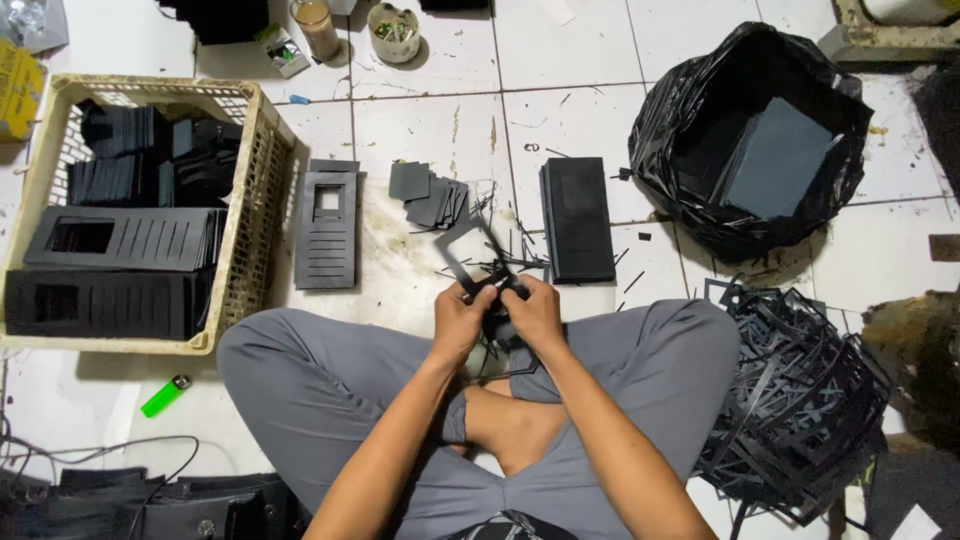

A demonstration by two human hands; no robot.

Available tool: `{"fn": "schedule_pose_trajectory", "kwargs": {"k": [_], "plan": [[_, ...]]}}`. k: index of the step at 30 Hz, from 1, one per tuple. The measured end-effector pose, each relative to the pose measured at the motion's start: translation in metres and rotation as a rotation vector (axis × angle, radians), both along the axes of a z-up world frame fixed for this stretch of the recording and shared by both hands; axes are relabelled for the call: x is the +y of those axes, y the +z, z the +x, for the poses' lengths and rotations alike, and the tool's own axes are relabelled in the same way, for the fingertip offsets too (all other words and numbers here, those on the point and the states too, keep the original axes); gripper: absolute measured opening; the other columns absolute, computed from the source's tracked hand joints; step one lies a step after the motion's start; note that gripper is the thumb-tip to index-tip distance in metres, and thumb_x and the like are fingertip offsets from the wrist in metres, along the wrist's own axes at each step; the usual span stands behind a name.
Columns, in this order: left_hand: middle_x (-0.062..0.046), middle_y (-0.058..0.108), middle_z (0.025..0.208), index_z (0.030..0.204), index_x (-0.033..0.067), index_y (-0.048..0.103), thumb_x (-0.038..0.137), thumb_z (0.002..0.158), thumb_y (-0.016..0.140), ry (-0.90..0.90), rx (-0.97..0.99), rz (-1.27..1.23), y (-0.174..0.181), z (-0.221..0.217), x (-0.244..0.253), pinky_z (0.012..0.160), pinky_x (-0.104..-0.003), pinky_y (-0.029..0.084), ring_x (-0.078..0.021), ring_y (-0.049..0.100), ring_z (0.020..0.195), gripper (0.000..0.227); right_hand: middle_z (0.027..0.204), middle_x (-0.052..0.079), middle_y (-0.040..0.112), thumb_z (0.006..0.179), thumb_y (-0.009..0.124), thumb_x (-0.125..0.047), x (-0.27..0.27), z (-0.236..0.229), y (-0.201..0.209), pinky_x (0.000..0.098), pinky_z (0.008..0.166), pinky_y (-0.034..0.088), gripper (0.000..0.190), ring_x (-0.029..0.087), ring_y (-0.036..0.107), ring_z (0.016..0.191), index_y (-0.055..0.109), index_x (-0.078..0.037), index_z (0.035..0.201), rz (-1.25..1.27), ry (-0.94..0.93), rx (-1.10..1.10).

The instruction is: Removing excess waste material and frames from small black leather or plastic components

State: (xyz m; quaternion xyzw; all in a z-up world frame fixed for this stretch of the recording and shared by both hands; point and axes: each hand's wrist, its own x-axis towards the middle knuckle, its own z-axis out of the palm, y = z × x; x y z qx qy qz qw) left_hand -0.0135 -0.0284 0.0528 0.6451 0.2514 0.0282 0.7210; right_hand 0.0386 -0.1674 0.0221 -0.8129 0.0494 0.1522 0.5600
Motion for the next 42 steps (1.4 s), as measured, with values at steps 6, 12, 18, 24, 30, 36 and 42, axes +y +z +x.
{"fn": "schedule_pose_trajectory", "kwargs": {"k": [6,12,18,24,30,36,42], "plan": [[-0.012,0.072,0.083,0.099,-0.0022,0.077,0.024,0.093,0.078,0.046,0.078,-0.046,-0.047,0.008,0.006,0.07,-0.036,0.052,-0.0165,0.06,0.079,0.027,0.068,0.002,0.066,0.08,0.073,-0.02,0.001,-0.005,0.001,0.0245,0.057,0.045,0.013,0.012,0.057,0.068,0.079,-0.01,0.086,0.137,-0.021,0.073],[-0.017,0.072,0.104,0.118,-0.0019,0.073,0.03,0.093,0.081,0.086,0.069,-0.17,-0.06,0.005,0.011,0.083,-0.038,0.058,-0.0203,0.065,0.097,0.041,0.083,0.001,0.072,0.087,0.074,-0.014,-0.001,-0.012,0.022,0.0247,0.071,0.052,0.014,0.011,0.063,0.078,0.08,-0.008,0.098,0.347,-0.046,0.135],[-0.011,0.073,0.089,0.105,-0.0005,0.078,0.029,0.09,0.084,0.059,0.098,-0.156,-0.047,0.007,0.007,0.071,-0.036,0.057,-0.0155,0.063,0.084,0.034,0.083,0.002,0.07,0.088,0.074,-0.013,-0.003,-0.009,0.023,0.025,0.071,0.052,0.013,0.01,0.062,0.08,0.079,-0.006,0.099,0.354,-0.084,0.109],[-0.014,0.073,0.086,0.109,-0.0044,0.076,0.026,0.097,0.077,0.001,0.112,-0.215,-0.049,0.008,0.011,0.066,-0.035,0.055,-0.0153,0.065,0.079,0.033,0.087,0.006,0.076,0.087,0.074,-0.01,-0.005,-0.007,0.005,0.028,0.077,0.058,0.018,0.013,0.072,0.08,0.079,-0.003,0.103,0.555,-0.125,0.215],[-0.009,0.07,0.086,0.112,-0.0071,0.073,0.02,0.09,0.081,0.139,0.113,-0.448,-0.034,0.009,0.005,0.067,-0.03,0.058,-0.0145,0.066,0.077,0.036,0.093,0.011,0.078,0.089,0.074,-0.008,-0.004,-0.007,0.008,0.0324,0.082,0.059,0.02,0.016,0.074,0.085,0.077,-0.001,0.108,0.614,-0.081,0.24],[-0.006,0.071,0.084,0.108,-0.0022,0.073,0.024,0.087,0.084,0.157,0.164,-0.457,-0.017,0.01,0.009,0.068,-0.029,0.055,-0.0136,0.066,0.074,0.035,0.111,0.02,0.066,0.081,0.082,-0.017,0.001,-0.012,0.024,0.0446,0.081,0.048,0.062,0.036,0.063,0.099,0.059,-0.004,0.136,-0.058,0.065,-0.447],[-0.006,0.075,0.088,0.105,0.0014,0.073,0.029,0.084,0.086,0.154,0.233,-0.403,-0.051,0.01,0.016,0.074,-0.034,0.053,-0.0152,0.068,0.078,0.037,0.107,0.004,0.063,0.082,0.082,-0.011,0.007,-0.011,0.044,0.0371,0.082,0.05,0.019,0.027,0.06,0.099,0.078,-0.02,0.098,-0.205,0.17,-0.855]]}}
